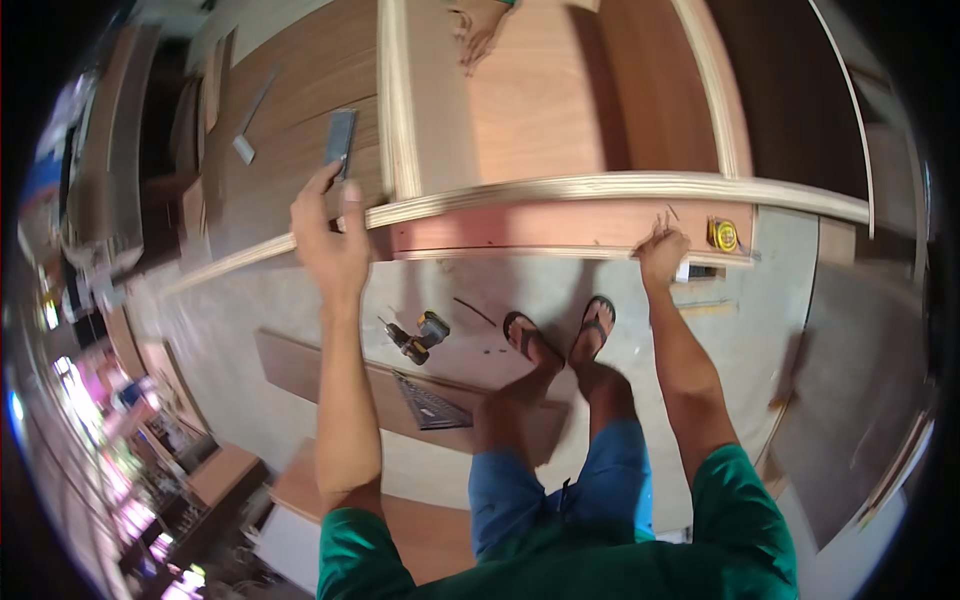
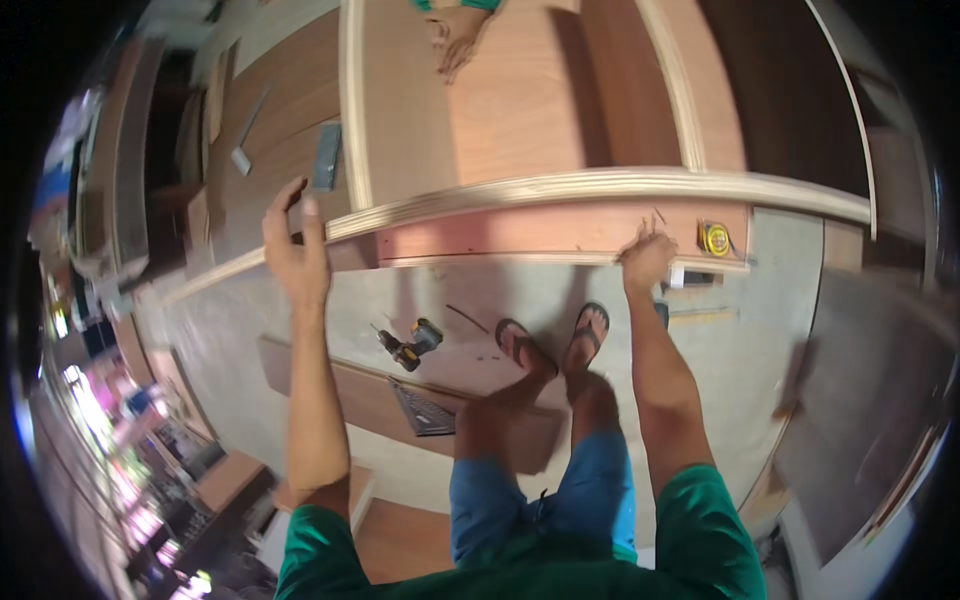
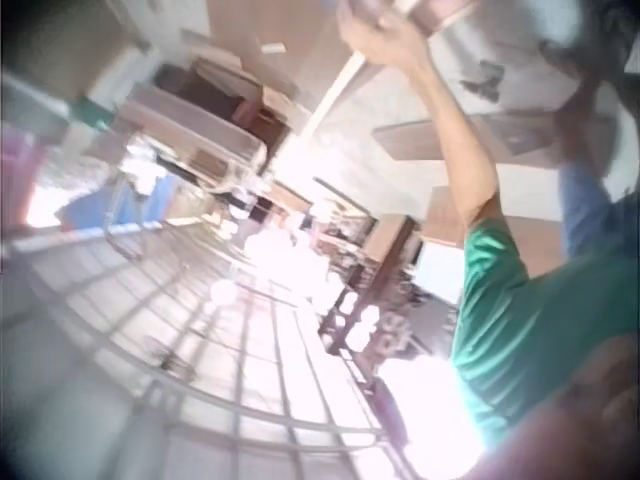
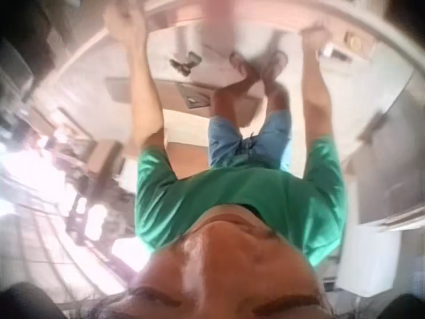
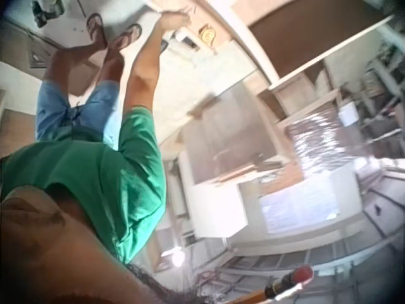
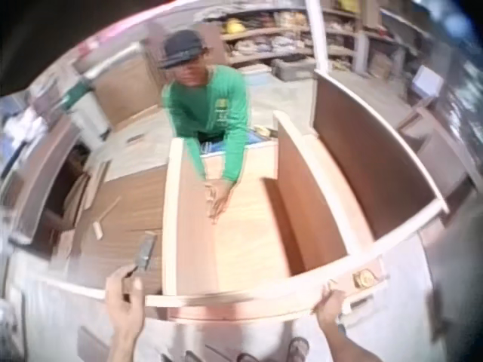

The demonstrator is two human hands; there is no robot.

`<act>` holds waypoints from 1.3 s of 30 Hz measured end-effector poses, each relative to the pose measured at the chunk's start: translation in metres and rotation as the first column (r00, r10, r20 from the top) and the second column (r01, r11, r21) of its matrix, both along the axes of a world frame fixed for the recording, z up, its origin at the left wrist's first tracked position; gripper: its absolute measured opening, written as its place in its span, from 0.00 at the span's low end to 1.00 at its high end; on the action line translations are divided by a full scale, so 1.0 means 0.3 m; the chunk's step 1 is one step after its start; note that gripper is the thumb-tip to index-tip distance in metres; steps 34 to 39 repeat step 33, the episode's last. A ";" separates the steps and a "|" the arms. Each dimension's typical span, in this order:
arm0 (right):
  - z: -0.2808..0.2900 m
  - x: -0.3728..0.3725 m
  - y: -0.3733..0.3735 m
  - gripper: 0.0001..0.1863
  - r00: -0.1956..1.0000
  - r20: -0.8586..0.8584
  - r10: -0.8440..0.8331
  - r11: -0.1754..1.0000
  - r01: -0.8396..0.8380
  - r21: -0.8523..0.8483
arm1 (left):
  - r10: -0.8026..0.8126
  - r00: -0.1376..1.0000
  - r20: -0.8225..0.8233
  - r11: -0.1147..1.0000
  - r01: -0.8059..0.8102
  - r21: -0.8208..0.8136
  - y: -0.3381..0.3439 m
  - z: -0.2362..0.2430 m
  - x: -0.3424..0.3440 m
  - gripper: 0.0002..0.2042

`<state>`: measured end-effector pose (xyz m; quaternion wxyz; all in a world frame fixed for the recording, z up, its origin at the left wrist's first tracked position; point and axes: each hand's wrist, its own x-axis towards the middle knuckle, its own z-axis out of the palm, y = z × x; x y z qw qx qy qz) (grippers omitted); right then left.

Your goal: The person measures a wooden cabinet component using a tape measure and pencil, marks the wood, and then fits a shelf into the cabinet frame.

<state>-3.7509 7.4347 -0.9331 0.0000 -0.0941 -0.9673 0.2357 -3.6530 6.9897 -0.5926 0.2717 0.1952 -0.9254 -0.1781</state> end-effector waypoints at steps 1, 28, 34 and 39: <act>-0.019 0.000 0.044 0.17 1.000 0.013 0.012 1.000 -0.012 -0.017 | 0.048 0.997 -0.053 0.999 -0.048 0.006 0.012 -0.001 0.036 0.16; -0.080 0.286 -0.877 0.11 0.396 -0.421 0.816 0.073 -0.793 -0.604 | 0.886 0.441 -0.143 0.356 -0.450 0.819 0.016 -2.160 1.737 0.30; -0.097 0.278 -0.873 0.12 0.496 -0.264 0.827 -0.010 -0.458 -0.889 | 0.910 0.397 -0.122 0.313 -0.462 0.830 -0.061 -2.068 1.730 0.30; -0.097 0.278 -0.873 0.12 0.496 -0.264 0.827 -0.010 -0.458 -0.889 | 0.910 0.397 -0.122 0.313 -0.462 0.830 -0.061 -2.068 1.730 0.30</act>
